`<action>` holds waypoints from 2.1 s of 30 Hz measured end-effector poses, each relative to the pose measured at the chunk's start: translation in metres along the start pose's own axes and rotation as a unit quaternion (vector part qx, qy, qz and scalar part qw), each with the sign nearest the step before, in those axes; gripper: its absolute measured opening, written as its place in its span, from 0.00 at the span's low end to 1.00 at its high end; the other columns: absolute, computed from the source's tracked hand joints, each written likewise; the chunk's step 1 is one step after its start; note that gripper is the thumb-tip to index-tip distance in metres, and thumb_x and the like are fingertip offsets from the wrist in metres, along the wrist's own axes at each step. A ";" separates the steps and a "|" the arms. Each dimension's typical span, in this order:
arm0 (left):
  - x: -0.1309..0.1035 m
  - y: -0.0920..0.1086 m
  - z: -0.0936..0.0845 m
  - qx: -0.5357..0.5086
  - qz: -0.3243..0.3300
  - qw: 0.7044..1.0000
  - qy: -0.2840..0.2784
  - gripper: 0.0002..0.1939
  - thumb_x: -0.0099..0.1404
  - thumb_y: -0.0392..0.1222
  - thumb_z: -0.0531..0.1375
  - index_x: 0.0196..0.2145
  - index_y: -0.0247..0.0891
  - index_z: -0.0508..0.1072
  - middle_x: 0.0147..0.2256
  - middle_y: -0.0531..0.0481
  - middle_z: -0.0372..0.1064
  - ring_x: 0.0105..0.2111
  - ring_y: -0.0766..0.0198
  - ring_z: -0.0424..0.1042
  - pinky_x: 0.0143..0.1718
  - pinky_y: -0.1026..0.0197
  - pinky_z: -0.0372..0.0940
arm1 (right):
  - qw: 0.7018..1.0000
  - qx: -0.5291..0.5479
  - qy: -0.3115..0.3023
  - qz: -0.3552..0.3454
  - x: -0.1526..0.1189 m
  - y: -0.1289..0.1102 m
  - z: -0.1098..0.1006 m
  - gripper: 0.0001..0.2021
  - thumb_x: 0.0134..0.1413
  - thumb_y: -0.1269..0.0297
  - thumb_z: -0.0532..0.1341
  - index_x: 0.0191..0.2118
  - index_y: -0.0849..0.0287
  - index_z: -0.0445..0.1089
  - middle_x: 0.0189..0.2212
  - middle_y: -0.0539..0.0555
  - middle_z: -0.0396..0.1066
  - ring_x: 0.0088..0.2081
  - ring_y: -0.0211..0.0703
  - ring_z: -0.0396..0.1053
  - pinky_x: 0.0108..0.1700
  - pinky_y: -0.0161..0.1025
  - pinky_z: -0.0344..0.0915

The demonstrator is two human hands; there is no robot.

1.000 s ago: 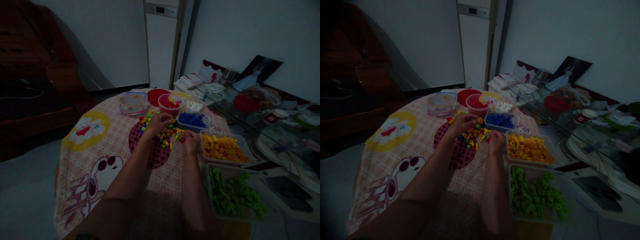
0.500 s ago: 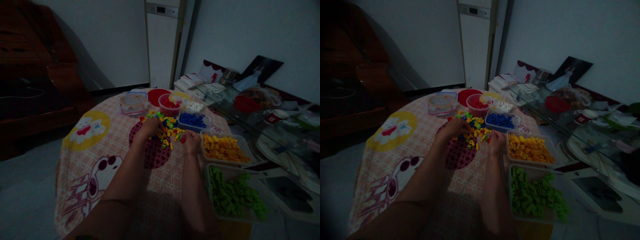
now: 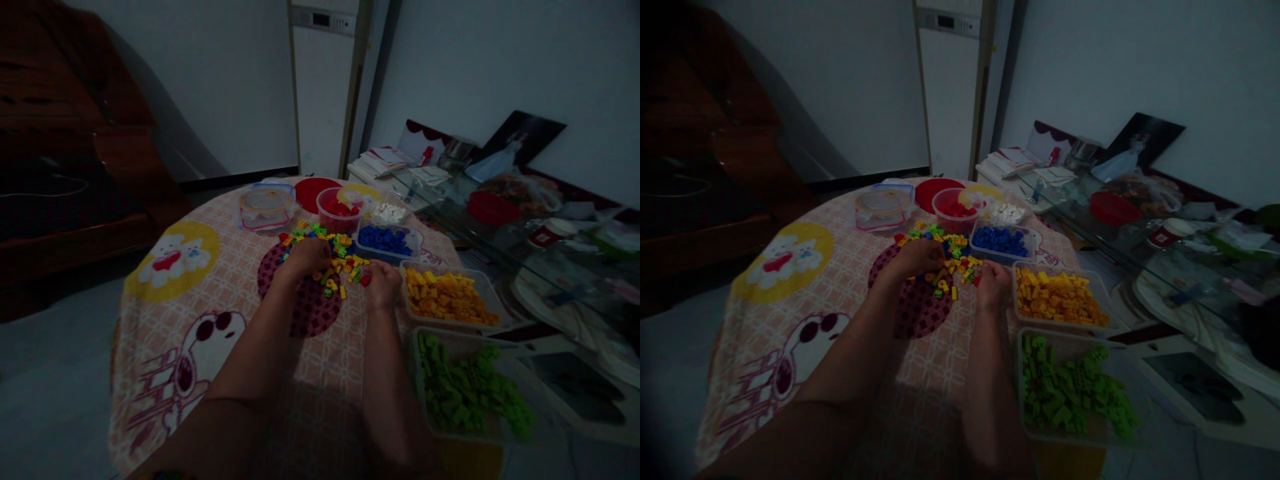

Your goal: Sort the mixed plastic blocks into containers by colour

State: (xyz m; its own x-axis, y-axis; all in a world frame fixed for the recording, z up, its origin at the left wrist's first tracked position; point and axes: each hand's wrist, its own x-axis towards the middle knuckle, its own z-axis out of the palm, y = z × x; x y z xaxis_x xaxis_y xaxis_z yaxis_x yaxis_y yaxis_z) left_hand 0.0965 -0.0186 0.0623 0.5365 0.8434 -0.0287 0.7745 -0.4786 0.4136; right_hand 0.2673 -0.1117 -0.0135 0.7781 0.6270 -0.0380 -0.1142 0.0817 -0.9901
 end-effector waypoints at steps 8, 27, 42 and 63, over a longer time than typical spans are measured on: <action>0.001 -0.014 -0.004 -0.154 0.022 0.987 0.051 0.15 0.57 0.36 0.61 0.41 0.40 0.83 0.26 0.53 0.76 0.28 0.63 0.74 0.32 0.65 0.66 | 1.000 0.004 0.006 0.005 0.000 -0.002 0.001 0.11 0.42 0.60 0.62 0.32 0.60 0.76 0.21 0.50 0.75 0.24 0.41 0.72 0.27 0.35 0.68; 0.025 0.042 0.052 -0.550 0.081 0.822 0.125 0.23 0.58 0.39 0.64 0.52 0.33 0.76 0.52 0.38 0.76 0.50 0.54 0.77 0.53 0.53 0.70 | 1.000 -0.015 0.003 -0.023 0.002 0.004 -0.001 0.12 0.43 0.60 0.61 0.33 0.59 0.77 0.21 0.49 0.75 0.25 0.41 0.72 0.28 0.36 0.67; -0.016 -0.024 -0.027 -0.045 -0.003 0.999 -0.025 0.04 0.45 0.34 0.66 0.22 0.40 0.79 0.20 0.53 0.74 0.25 0.62 0.71 0.26 0.66 0.59 | 1.000 -0.002 0.008 -0.009 0.003 0.005 0.000 0.13 0.41 0.59 0.62 0.32 0.60 0.76 0.21 0.49 0.75 0.24 0.40 0.72 0.28 0.35 0.68; -0.014 -0.018 -0.022 -0.095 0.048 0.992 -0.066 0.14 0.49 0.34 0.64 0.34 0.43 0.84 0.30 0.53 0.79 0.31 0.62 0.75 0.34 0.66 0.64 | 1.000 0.004 0.010 -0.011 -0.001 0.001 0.002 0.11 0.41 0.60 0.62 0.31 0.60 0.76 0.21 0.50 0.74 0.24 0.41 0.72 0.28 0.36 0.68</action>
State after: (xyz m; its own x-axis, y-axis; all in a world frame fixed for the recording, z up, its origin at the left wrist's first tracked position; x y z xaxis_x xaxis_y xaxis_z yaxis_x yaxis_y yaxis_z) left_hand 0.0677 -0.0165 0.0755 0.6528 0.7516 -0.0945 0.6481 -0.4896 0.5833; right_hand 0.2658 -0.1107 -0.0141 0.7924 0.6097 -0.0187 -0.1014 0.1015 -0.9897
